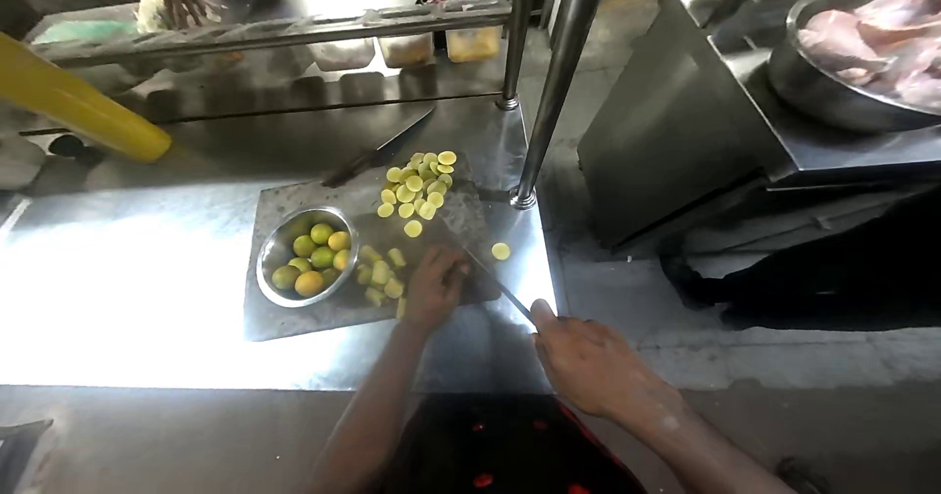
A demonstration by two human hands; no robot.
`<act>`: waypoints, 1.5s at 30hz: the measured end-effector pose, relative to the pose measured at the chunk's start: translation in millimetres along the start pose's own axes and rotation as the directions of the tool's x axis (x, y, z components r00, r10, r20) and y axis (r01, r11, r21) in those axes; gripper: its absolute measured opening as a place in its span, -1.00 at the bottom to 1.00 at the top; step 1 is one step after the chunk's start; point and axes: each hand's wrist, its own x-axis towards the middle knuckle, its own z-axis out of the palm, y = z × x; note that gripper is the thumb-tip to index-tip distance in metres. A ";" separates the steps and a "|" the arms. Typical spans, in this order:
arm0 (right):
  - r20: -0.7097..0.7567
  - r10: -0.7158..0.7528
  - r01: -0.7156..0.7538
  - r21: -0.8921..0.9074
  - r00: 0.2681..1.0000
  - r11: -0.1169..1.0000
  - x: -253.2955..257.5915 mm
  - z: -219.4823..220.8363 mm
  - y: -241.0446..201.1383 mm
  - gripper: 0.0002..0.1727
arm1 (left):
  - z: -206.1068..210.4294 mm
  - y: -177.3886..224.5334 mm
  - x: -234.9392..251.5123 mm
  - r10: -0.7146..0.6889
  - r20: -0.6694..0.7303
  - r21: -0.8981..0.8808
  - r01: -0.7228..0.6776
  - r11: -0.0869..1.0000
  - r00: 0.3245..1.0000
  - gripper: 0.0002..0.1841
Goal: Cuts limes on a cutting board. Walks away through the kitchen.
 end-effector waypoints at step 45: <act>-0.112 0.079 -0.019 0.459 0.991 0.888 -10.9 16.8 51.1 -0.63 | 15.1 36.0 47.6 -0.387 0.119 0.418 0.307 0.855 0.914 -0.60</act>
